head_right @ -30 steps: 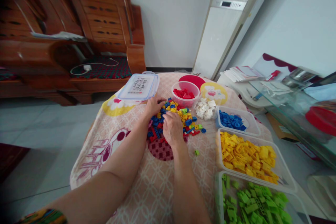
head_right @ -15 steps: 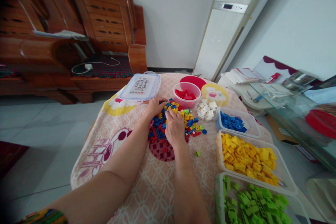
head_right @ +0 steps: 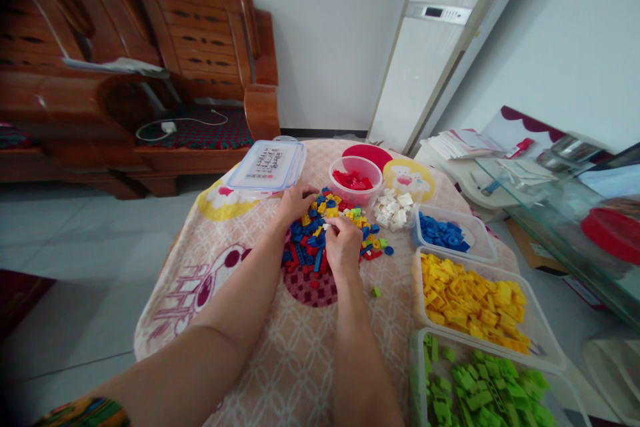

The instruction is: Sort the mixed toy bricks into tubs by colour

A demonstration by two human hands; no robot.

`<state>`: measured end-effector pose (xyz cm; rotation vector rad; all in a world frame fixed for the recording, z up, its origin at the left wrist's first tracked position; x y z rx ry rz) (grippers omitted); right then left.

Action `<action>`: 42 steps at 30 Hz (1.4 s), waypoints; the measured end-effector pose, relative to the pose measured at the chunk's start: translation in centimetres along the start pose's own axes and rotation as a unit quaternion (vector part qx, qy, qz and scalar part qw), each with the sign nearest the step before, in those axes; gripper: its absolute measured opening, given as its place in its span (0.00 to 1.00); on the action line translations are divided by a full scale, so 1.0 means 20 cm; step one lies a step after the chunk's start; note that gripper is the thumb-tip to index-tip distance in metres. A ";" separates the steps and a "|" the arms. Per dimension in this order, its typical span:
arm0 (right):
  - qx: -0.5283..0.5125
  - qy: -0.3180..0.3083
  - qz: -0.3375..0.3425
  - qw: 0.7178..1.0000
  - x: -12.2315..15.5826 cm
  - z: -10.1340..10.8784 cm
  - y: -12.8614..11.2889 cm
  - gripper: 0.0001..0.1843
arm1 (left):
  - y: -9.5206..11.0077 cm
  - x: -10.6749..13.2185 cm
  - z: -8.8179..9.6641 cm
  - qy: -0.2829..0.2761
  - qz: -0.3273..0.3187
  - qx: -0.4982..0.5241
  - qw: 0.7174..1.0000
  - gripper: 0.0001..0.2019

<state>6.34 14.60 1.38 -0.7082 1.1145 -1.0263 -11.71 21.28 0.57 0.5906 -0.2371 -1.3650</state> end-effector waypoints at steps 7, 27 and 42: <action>-0.162 0.153 -0.050 0.974 -0.01 0.12 0.02 0.14 | -0.01 0.00 0.00 0.009 0.004 -0.007 1.000 0.13; -0.108 -0.115 -0.104 0.982 0.00 0.13 -0.08 0.20 | 0.00 0.01 0.00 0.006 -0.005 -0.012 1.000 0.14; -0.172 -0.083 -0.039 0.981 -0.02 0.13 -0.01 0.21 | -0.01 0.00 0.00 0.011 -0.008 -0.013 1.000 0.15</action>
Point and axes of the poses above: each hand's wrist, its own x-axis away from the middle knuckle, its own z-axis out of the back of the hand, y = z × x, the point moved 3 cm from there along -x, towards the middle knuckle, and after that the axes turned 14 degrees about -x, right-handed, at the moved point
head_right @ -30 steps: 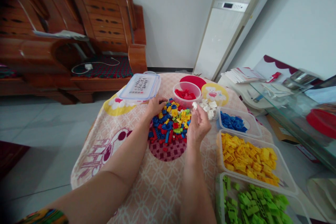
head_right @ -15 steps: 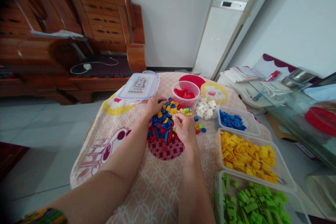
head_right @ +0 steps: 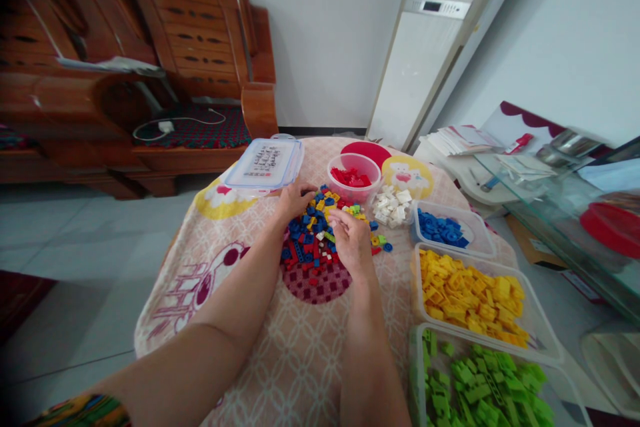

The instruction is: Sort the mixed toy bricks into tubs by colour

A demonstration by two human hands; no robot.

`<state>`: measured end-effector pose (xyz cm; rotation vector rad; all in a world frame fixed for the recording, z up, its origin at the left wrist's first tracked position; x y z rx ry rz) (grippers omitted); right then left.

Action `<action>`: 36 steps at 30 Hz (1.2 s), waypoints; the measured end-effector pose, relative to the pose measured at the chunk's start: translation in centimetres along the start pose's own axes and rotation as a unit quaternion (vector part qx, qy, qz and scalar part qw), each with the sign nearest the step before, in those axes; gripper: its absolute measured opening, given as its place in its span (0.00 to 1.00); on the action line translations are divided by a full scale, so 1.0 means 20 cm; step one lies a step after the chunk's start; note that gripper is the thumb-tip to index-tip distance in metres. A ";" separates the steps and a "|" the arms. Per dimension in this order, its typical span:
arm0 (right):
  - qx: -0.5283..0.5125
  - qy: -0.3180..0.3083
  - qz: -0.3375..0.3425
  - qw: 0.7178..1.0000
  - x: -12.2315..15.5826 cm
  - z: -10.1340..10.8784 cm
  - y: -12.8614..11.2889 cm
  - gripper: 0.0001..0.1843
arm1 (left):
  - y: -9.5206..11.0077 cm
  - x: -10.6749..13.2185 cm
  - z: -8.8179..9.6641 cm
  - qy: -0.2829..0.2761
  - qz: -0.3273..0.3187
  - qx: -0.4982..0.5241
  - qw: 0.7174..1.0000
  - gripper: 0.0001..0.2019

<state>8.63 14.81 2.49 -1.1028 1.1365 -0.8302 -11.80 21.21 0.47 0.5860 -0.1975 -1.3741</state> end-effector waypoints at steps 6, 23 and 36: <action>0.236 -0.068 -0.095 0.965 0.02 -0.07 0.00 0.11 | -0.01 -0.01 -0.01 0.004 -0.003 0.006 1.000 0.14; -0.074 0.067 -0.137 0.986 0.02 -0.02 0.01 0.27 | 0.00 0.00 0.01 0.002 0.001 0.004 1.000 0.14; -0.201 0.320 0.082 0.922 0.00 0.22 0.00 0.36 | 0.01 0.00 0.01 -0.007 0.011 -0.008 1.000 0.15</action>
Point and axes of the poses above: each hand's wrist, its own x-axis away from the middle knuckle, its own z-axis out of the back of the hand, y = z × x, the point moved 3 cm from there along -x, towards the middle knuckle, and after that the axes turned 14 degrees about -x, right-handed, at the moved point
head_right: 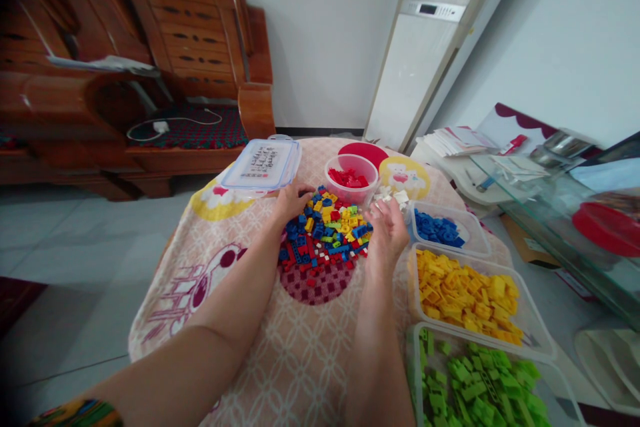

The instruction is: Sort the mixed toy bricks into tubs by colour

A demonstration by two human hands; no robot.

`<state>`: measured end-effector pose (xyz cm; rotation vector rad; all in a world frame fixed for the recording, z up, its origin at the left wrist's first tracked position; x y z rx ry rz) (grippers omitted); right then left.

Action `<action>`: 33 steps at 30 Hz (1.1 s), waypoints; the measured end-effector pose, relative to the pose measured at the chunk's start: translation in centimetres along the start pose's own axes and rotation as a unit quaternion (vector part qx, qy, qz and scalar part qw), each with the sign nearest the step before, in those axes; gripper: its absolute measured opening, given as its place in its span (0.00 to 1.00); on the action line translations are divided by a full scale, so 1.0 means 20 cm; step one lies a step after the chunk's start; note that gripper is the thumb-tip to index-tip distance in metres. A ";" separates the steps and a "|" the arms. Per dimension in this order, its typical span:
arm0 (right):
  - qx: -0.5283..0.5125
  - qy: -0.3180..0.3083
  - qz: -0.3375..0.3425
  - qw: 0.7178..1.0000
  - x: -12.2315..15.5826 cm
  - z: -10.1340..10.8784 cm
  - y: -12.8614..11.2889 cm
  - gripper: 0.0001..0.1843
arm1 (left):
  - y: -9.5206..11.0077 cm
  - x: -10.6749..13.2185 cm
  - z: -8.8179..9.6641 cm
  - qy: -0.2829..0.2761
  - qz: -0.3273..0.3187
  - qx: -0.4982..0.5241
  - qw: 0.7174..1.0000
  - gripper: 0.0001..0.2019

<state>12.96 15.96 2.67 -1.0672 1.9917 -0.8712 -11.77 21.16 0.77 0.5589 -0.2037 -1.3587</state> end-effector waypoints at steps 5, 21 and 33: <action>0.063 -0.083 -0.048 0.993 0.05 -0.06 0.01 0.27 | 0.00 0.00 0.00 0.000 0.003 -0.001 1.000 0.15; 0.251 -0.421 -0.191 0.850 0.29 -0.27 0.09 0.17 | 0.00 0.00 0.00 0.003 -0.002 0.020 1.000 0.14; 0.551 -0.405 -0.093 0.724 0.26 -0.23 0.06 0.11 | 0.00 0.00 -0.01 0.005 -0.002 0.011 1.000 0.14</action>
Point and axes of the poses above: each hand's wrist, its own x-axis away from the middle knuckle, its own z-axis out of the back of the hand, y = z × x, the point moved 3 cm from there along -x, towards the middle knuckle, and after that the axes turned 14 degrees about -x, right-handed, at the moved point
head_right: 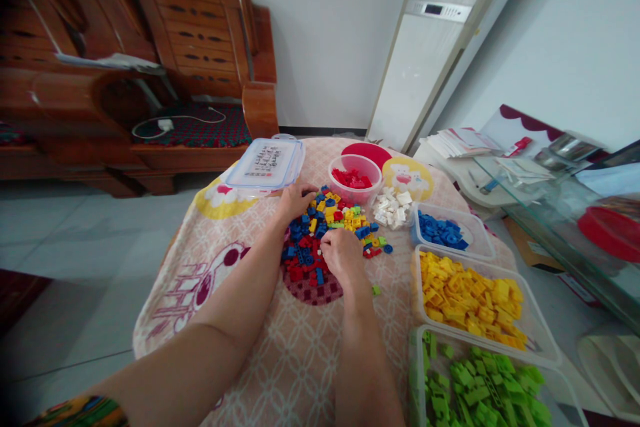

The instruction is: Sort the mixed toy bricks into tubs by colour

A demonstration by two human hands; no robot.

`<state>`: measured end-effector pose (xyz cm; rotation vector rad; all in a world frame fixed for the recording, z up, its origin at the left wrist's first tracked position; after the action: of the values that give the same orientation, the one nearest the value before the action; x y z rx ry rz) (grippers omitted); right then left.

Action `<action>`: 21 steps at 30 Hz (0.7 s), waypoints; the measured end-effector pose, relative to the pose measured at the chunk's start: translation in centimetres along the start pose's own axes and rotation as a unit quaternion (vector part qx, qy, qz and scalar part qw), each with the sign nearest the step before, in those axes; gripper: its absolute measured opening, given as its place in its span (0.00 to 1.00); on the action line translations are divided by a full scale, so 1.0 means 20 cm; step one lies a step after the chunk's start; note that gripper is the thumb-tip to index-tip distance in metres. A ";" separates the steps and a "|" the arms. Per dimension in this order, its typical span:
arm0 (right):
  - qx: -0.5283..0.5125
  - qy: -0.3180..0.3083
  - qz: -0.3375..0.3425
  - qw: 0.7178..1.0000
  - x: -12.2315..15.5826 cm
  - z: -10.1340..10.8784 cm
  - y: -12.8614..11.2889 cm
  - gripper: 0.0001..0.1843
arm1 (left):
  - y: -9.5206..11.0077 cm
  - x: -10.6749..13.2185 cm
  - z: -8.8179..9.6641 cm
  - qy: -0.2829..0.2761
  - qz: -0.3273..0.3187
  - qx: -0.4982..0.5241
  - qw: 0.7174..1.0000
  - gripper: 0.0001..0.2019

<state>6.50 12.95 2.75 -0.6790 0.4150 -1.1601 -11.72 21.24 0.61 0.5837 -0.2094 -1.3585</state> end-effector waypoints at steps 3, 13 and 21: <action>0.106 -0.003 -0.001 0.994 0.00 -0.02 -0.03 0.11 | 0.00 0.00 0.00 0.000 -0.003 -0.001 1.000 0.15; -0.089 0.050 0.011 0.995 -0.01 0.01 0.03 0.10 | 0.00 0.01 0.01 0.003 -0.001 -0.014 1.000 0.14; -0.505 0.355 0.020 0.787 -0.05 0.15 0.24 0.25 | 0.02 0.01 0.01 -0.011 0.008 -0.020 1.000 0.15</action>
<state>11.41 15.84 1.70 -1.1146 1.7732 -1.0672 -11.56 21.00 0.97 0.5324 -0.2046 -1.3520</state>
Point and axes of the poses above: each hand's wrist, its own x-axis away from the middle knuckle, its own z-axis out of the back of the hand, y = z × x, the point moved 3 cm from there along -x, towards the middle knuckle, and after that the axes turned 14 degrees about -x, right-handed, at the moved point
